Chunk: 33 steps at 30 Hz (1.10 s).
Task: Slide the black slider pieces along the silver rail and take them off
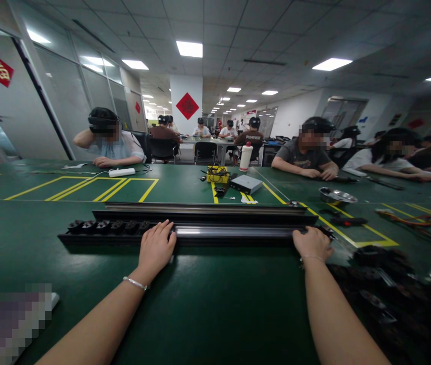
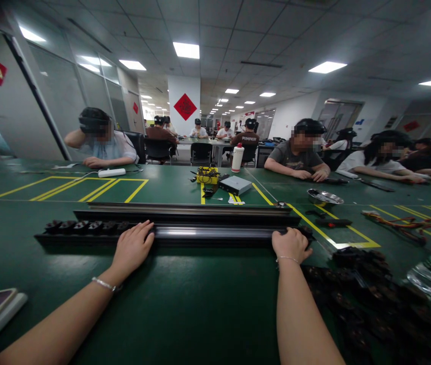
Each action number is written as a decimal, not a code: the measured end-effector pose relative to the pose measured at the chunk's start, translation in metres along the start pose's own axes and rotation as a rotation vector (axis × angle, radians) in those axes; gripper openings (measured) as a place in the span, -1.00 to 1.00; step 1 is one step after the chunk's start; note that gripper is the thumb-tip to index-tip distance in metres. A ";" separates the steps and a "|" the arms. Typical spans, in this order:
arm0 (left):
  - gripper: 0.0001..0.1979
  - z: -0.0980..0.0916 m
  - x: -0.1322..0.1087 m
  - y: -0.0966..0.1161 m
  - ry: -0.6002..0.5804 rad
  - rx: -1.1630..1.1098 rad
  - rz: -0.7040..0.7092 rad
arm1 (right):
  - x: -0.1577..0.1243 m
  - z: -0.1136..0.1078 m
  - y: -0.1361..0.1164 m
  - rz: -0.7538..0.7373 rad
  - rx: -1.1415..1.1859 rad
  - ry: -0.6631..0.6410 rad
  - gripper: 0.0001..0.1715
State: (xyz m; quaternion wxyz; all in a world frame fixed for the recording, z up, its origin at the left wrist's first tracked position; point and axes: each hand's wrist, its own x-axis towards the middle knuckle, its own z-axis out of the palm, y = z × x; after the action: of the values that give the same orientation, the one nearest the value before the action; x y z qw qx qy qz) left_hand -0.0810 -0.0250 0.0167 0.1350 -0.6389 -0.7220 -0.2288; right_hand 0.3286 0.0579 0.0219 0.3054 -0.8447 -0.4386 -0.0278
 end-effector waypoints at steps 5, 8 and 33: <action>-0.55 0.000 0.001 0.000 -0.014 0.005 -0.011 | 0.000 -0.001 -0.001 0.005 -0.007 -0.012 -0.43; -0.54 0.000 0.001 0.000 -0.027 0.002 -0.011 | 0.000 -0.001 -0.001 0.006 -0.005 -0.006 -0.43; -0.56 -0.002 0.001 0.001 -0.025 -0.002 -0.016 | 0.000 -0.002 0.002 -0.024 0.009 0.044 -0.45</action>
State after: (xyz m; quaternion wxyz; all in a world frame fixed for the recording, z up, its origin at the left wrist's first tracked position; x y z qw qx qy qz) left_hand -0.0801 -0.0253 0.0186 0.1235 -0.6361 -0.7284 -0.2228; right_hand 0.3306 0.0559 0.0229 0.3185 -0.8371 -0.4421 -0.0484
